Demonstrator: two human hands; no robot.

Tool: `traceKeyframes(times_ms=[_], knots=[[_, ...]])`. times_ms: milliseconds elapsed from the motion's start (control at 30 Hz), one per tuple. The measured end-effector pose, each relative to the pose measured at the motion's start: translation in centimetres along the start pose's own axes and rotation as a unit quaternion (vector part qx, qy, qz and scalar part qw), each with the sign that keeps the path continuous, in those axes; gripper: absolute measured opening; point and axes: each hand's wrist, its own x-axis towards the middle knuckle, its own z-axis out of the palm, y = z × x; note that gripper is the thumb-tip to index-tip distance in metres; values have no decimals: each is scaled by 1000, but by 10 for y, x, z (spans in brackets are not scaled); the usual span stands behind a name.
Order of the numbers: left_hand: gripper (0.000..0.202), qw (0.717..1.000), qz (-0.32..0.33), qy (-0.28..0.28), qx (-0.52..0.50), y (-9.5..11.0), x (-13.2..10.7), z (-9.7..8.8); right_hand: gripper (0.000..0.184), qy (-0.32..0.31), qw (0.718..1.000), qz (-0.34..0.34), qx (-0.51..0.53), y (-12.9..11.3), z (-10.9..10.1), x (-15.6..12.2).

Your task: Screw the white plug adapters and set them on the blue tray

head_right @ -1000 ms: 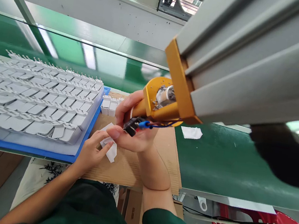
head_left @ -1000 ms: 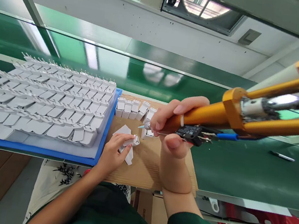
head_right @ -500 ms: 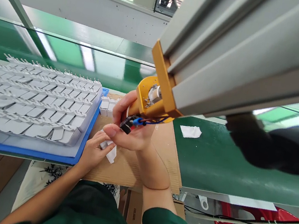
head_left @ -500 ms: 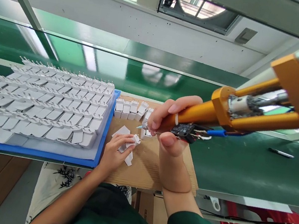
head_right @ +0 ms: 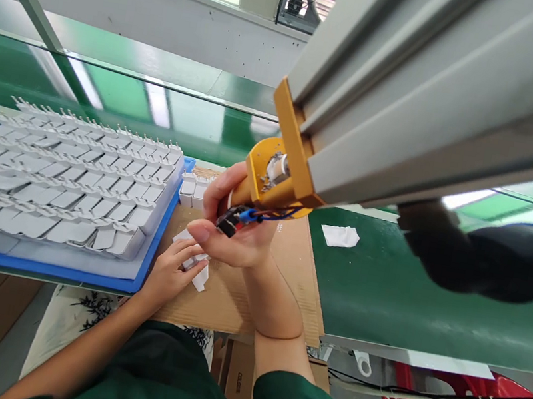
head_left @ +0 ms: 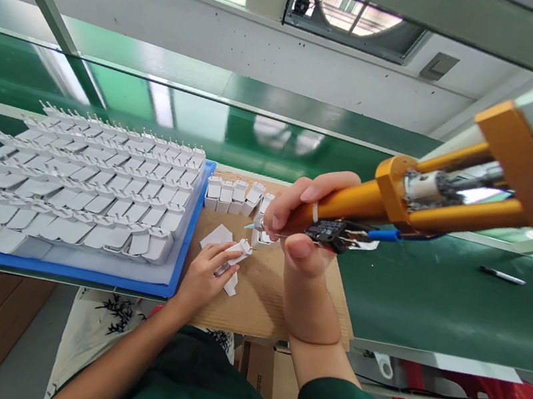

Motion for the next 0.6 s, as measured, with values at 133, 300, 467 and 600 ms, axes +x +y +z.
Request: traceKeyframes(times_ms=[133, 300, 467, 600], knots=[[21, 1000, 17, 4, 17, -1, 2, 3, 29, 2, 1000, -9, 5, 3, -1, -2], [22, 1000, 21, -7, 10, 13, 4, -1, 35, 48, 998, 30, -10, 2, -2, -6], [20, 999, 47, 11, 1, 30, -13, -34, 32, 62, 998, 24, 19, -2, -8, -4], [17, 997, 8, 73, 32, 26, -51, -89, 41, 104, 989, 103, 23, 2, -23, -5]])
